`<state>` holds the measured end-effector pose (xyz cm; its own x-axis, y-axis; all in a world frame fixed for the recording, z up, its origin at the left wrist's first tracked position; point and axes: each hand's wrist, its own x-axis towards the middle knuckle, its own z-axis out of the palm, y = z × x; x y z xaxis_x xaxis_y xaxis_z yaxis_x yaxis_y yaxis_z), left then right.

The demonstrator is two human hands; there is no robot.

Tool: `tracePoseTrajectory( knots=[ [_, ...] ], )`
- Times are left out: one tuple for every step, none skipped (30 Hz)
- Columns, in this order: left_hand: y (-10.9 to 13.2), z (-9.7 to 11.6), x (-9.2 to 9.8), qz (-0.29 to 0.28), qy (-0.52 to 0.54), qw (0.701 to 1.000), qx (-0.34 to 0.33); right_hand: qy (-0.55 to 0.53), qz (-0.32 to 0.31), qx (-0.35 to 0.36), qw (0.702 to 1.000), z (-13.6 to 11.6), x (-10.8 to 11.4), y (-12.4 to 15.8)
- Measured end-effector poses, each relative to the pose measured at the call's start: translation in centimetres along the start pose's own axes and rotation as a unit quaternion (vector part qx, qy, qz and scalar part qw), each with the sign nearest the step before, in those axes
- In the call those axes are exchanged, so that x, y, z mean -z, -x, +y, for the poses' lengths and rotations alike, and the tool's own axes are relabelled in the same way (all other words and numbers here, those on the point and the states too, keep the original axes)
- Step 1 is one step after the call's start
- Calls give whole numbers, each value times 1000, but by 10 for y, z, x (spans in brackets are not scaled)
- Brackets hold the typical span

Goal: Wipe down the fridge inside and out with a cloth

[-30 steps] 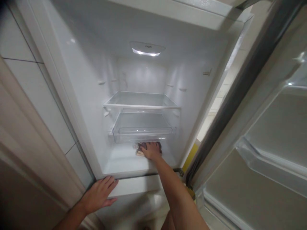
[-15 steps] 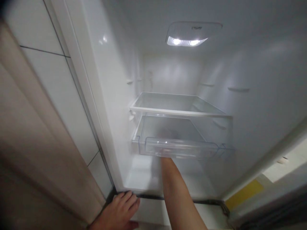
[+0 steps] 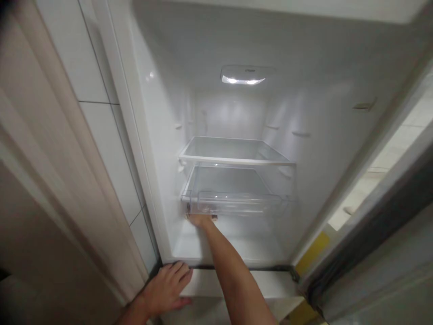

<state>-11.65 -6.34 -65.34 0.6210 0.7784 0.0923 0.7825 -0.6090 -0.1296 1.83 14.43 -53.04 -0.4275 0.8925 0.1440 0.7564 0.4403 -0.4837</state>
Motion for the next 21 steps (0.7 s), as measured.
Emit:
tracePoseTrajectory(
  knots=[
    [0,-1,2,-4,-4,1000,-2,5,-4,2,1000,0,2,13],
    [0,-2,4,-6,-1,1000,0,9,-9,7,1000,0,4,28],
    [0,-3,5,-5,8,1000,5,11,-14,16,1000,1,7,44],
    [0,-4,6,-3,21,1000,11,11,-21,26,999,1,9,60],
    [0,-4,8,0,35,999,17,9,-28,37,999,2,13,77],
    [-1,-4,10,3,49,999,24,5,-35,46,998,2,16,94],
    [-1,-4,13,8,61,998,30,0,-39,54,998,2,20,110],
    [-1,-3,15,14,72,997,37,-7,-42,57,997,2,24,125],
    [-2,-1,19,20,83,995,44,-13,-41,59,997,3,27,140],
    [-2,0,22,28,98,993,54,-16,-39,59,997,3,31,153],
    [-2,3,26,37,117,990,67,-33,-35,56,997,4,35,166],
    [-2,5,31,46,139,986,82,-66,-31,48,996,5,38,179],
    [-2,8,35,57,164,980,99,-110,-25,38,993,5,41,191],
    [-2,10,39,68,194,972,116,-159,-20,27,987,6,43,203],
    [-3,13,43,79,226,961,135,-201,-16,18,979,6,46,214],
    [-4,18,47,90,261,949,156,-249,-12,7,968,7,48,226],
    [-6,23,51,100,297,933,177,-306,-7,-8,952,6,51,238],
    [-8,30,56,109,335,914,199,-370,-4,-25,929,6,53,250],
    [-10,39,60,115,372,895,219,-450,1,-47,892,5,56,262],
    [-12,50,65,119,402,877,234,-532,9,-71,844,5,58,274],
    [-14,63,70,123,445,852,247,-603,20,-93,792,4,61,284]
  ],
)
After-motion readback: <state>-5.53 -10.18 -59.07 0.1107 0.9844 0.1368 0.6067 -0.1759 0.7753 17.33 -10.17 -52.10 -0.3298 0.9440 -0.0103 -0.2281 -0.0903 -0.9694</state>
